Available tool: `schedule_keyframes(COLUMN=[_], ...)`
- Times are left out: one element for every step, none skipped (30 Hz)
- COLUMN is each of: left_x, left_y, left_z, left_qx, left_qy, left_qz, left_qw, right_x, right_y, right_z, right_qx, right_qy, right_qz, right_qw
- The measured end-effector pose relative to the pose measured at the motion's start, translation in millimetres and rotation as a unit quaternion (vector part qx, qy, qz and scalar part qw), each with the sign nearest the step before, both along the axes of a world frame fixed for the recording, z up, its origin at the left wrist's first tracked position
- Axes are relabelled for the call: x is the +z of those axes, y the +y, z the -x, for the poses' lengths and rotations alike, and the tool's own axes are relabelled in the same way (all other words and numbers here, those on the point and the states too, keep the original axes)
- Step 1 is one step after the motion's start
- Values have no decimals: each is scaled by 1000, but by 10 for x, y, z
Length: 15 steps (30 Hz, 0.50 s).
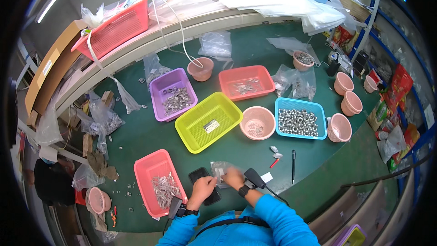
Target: Sorting small white plastic cross-shaped components into various colored plastic bins and writing on identification labels.
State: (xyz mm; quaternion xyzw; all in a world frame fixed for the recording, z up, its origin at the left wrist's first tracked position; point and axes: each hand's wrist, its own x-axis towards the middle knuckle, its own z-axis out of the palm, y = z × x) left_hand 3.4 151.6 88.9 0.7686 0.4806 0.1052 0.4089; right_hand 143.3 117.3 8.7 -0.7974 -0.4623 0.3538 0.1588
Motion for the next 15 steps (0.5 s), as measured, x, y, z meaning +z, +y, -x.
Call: schedule_keyframes(left_x=[-2, 11, 32, 42, 33, 19, 12, 10, 9, 11, 29, 65, 119, 220, 357], left_y=[6, 12, 19, 22, 19, 20, 18, 18, 21, 27, 14, -16, -39, -54, -62], left_z=[16, 21, 21, 22, 25, 26, 22, 21, 22, 22, 14, 5, 9, 7, 2], left_qx=[9, 11, 12, 11, 12, 12, 11, 10, 8, 8, 8, 19, 31, 29, 9], left_qy=[-7, -7, -5, -3, -3, -2, -3, -3, 0, 4, 4, -30, -65, -64, -103], left_qz=[10, 10, 15, 21, 21, 22, 22, 22, 28, 35, 35, 1, -33, -31, -76], left_qw=[1000, 1000, 1000, 1000, 1000, 1000, 1000, 1000, 1000, 999, 999, 999, 997, 997, 992], right_x=[60, 122, 194, 299, 328, 347, 374, 400, 427, 482, 548, 629, 739, 845, 957], right_y=[-5, -9, -22, -24, -28, -35, -48, -63, -81, -85, -94, -112, -125, -155, -192], right_z=[-2, 4, -1, 1, -2, -7, -13, -14, -15, -10, -16, -31, -33, -37, -38], right_qx=[13, 15, 29, 42, 42, 36, 28, 26, 18, 13, 12, 21, 32, 31, 25], right_qy=[12, 12, -1, -14, -14, 8, 29, 28, 32, 36, 37, 36, 36, 36, 13], right_qz=[-37, -36, -44, -51, -51, -55, -61, -61, -74, -87, -87, -78, -69, -68, -104], right_qw=[999, 999, 999, 998, 998, 998, 997, 997, 997, 995, 995, 996, 996, 997, 994])
